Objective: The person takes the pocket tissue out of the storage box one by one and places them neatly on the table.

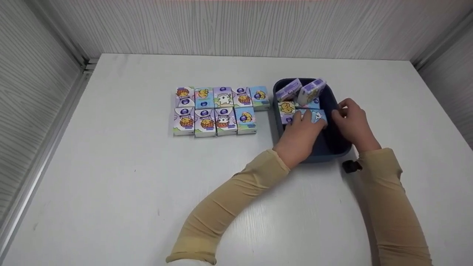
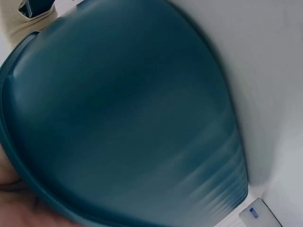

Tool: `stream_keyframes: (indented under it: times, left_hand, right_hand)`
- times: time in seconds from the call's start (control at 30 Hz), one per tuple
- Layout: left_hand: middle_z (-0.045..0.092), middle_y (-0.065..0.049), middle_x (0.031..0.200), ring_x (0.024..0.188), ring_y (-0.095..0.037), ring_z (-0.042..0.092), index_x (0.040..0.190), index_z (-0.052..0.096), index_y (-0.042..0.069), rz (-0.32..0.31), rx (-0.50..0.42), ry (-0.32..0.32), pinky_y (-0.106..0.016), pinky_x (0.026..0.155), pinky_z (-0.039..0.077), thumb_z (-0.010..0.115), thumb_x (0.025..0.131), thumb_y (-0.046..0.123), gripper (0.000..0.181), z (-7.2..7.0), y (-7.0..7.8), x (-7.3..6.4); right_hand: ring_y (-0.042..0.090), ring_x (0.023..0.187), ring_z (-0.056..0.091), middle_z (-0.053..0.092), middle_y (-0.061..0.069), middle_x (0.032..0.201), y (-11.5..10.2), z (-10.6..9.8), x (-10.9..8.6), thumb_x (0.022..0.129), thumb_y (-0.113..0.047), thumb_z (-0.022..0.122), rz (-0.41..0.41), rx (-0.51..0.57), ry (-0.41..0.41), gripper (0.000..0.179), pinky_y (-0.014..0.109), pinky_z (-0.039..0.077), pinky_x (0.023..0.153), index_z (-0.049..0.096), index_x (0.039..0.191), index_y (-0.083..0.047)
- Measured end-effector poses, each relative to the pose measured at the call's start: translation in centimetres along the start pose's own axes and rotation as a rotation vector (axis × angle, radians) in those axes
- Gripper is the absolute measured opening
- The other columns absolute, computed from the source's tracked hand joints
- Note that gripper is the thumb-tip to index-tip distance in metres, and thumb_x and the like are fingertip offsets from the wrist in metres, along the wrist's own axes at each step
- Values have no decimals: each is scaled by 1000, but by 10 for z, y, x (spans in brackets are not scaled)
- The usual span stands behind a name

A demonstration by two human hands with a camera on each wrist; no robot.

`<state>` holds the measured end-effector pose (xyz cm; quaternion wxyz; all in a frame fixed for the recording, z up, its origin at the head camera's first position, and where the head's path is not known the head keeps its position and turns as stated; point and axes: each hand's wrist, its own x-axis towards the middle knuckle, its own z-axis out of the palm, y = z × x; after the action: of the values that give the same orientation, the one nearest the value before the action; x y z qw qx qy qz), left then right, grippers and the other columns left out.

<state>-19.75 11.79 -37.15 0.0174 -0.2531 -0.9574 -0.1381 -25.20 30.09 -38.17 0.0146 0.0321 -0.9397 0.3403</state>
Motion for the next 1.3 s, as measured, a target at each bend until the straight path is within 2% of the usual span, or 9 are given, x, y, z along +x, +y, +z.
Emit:
stream_keyframes:
  times: [0.13, 0.27, 0.5, 0.57, 0.67, 0.87, 1.03, 1.23, 1.3]
  left_hand:
    - [47, -13, 131, 117, -28, 42, 131, 53, 22, 29, 73, 40, -34, 76, 53, 49, 100, 13, 33, 2, 1, 0]
    - [47, -17, 134, 120, -32, 43, 132, 56, 21, 61, 163, 65, -31, 75, 54, 46, 101, 13, 33, 4, 1, 1]
    - [43, -18, 139, 126, -31, 43, 132, 56, 20, 70, 130, 71, -31, 81, 53, 48, 101, 14, 33, 3, 0, 0]
    - [44, -17, 138, 125, -30, 43, 133, 54, 19, 98, 143, 110, -29, 82, 52, 48, 100, 12, 34, 1, 0, -2]
    - [46, -17, 137, 125, -28, 45, 133, 53, 19, 143, 169, 212, -27, 79, 53, 49, 99, 6, 37, -4, 2, -5]
    - [47, -18, 138, 126, -27, 46, 129, 55, 15, 181, 118, 389, -27, 74, 54, 51, 98, 5, 33, -27, 1, -16]
    - [46, -19, 139, 126, -29, 47, 133, 55, 13, 148, 86, 462, -27, 74, 54, 56, 94, 5, 39, -46, -12, -28]
    - [39, -22, 142, 131, -33, 40, 138, 49, 10, 52, 6, 418, -31, 85, 52, 54, 95, 9, 43, -56, -38, -40]
    - [37, -22, 144, 133, -35, 37, 139, 47, 9, 23, -4, 383, -31, 81, 53, 55, 94, 6, 46, -55, -45, -42]
  right_hand:
    - [25, 77, 50, 62, 22, 95, 0, 1, 0, 97, -23, 46, -15, -17, 23, 28, 32, 40, 66, 45, 108, 3]
    - [24, 76, 50, 60, 21, 95, 0, 0, 1, 97, -22, 46, -17, -24, 24, 28, 31, 40, 64, 45, 108, 3]
    - [23, 74, 48, 57, 18, 91, 2, -1, 0, 97, -22, 46, -10, -35, 12, 27, 31, 39, 61, 45, 108, 3]
    - [24, 73, 47, 56, 18, 90, 2, -1, 0, 97, -21, 47, -12, -33, 5, 26, 32, 39, 61, 45, 108, 3]
    - [24, 72, 47, 56, 17, 87, 2, -1, 0, 96, -20, 48, -15, -34, 4, 25, 32, 38, 60, 45, 107, 2]
    - [20, 63, 47, 57, 12, 78, -1, -1, 1, 91, -23, 56, -2, -38, 14, 26, 29, 38, 53, 46, 103, -1]
    - [23, 70, 49, 59, 16, 84, -1, -1, 2, 87, -13, 55, -2, -37, 8, 24, 29, 40, 57, 46, 105, 0]
    - [26, 79, 48, 57, 19, 93, 0, -2, 1, 89, -12, 53, 2, -29, -24, 25, 34, 40, 64, 43, 107, 2]
    - [25, 78, 47, 56, 17, 91, 1, -3, 1, 89, -12, 53, -1, -31, -22, 25, 34, 40, 63, 43, 107, 2]
